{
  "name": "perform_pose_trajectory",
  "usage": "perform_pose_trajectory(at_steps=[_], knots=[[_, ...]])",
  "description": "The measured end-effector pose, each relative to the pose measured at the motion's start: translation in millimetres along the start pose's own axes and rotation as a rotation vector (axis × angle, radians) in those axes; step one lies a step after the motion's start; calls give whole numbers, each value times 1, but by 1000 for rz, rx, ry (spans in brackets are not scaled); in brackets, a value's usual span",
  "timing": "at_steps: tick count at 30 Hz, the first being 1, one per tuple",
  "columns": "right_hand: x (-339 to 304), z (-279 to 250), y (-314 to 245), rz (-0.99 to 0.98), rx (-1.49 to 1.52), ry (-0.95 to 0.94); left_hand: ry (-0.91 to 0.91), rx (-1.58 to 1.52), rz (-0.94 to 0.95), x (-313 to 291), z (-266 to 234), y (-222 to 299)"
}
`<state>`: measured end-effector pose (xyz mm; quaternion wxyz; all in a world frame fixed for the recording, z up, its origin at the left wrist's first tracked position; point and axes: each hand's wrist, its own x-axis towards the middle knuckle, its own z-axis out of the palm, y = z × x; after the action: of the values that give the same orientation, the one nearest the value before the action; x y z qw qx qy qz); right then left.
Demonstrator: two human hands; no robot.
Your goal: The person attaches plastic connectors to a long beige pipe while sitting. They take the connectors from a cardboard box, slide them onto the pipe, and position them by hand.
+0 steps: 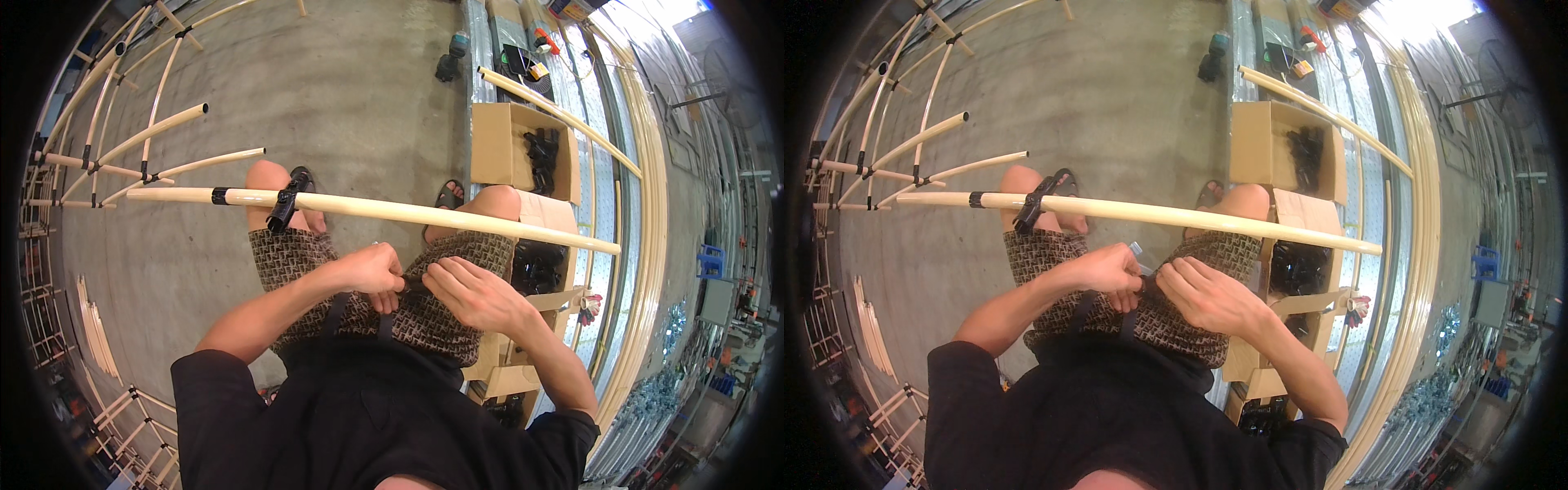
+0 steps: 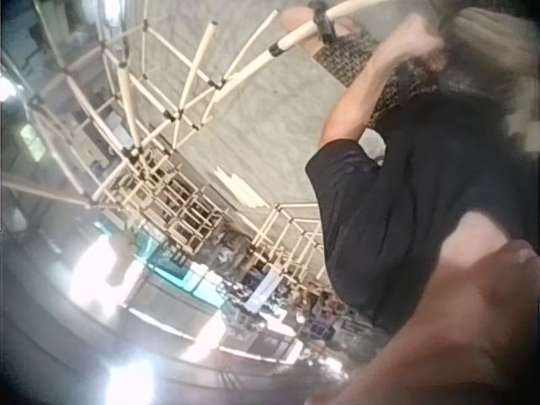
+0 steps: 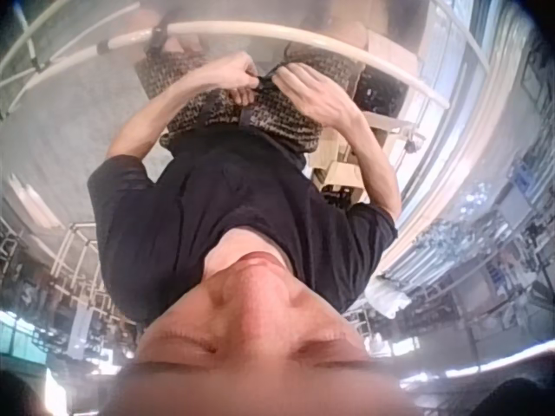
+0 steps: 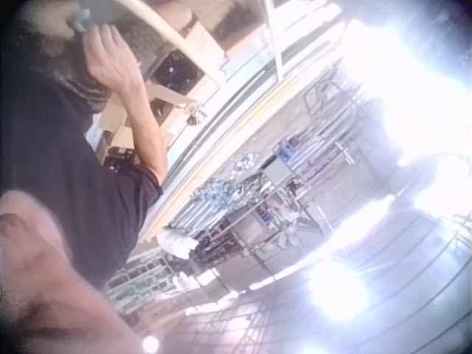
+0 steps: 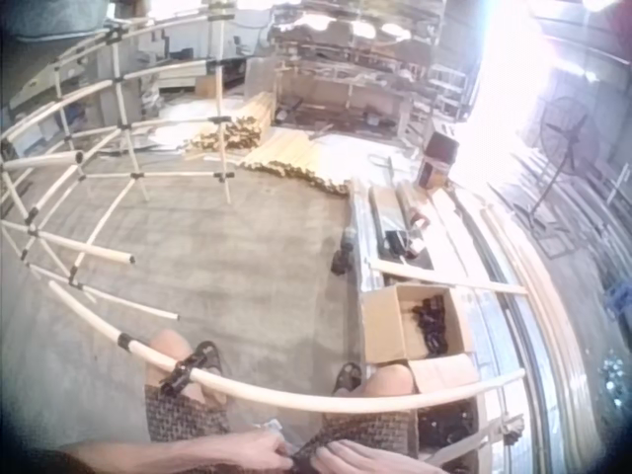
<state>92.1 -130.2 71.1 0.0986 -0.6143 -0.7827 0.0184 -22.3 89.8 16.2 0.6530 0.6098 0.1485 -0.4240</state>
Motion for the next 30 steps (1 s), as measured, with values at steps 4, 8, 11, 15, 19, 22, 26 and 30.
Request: perform_pose_trajectory(at_steps=[4, 8, 11, 15, 19, 22, 26, 30], knots=[[4, 4, -3, 141, 26, 70, 140, -160, 101, 15, 9, -22], [1, 16, -14, 458, 214, 295, 327, -292, 212, 20, 17, -35], [-1, 38, -30, 853, 575, 517, 539, -267, 368, 23, 25, -38], [16, 67, -39, 1073, 816, 722, 761, -218, 548, 21, 35, -30], [42, 72, -42, 1098, 691, 918, 890, -236, 701, 31, 44, -19], [45, 70, -34, 1060, 595, 1009, 907, -226, 731, 33, 42, -3], [40, 57, -30, 1037, 475, 975, 871, -210, 741, 41, 40, 1], [27, 60, -28, 1062, 379, 939, 718, -373, 660, 48, 44, 2]])
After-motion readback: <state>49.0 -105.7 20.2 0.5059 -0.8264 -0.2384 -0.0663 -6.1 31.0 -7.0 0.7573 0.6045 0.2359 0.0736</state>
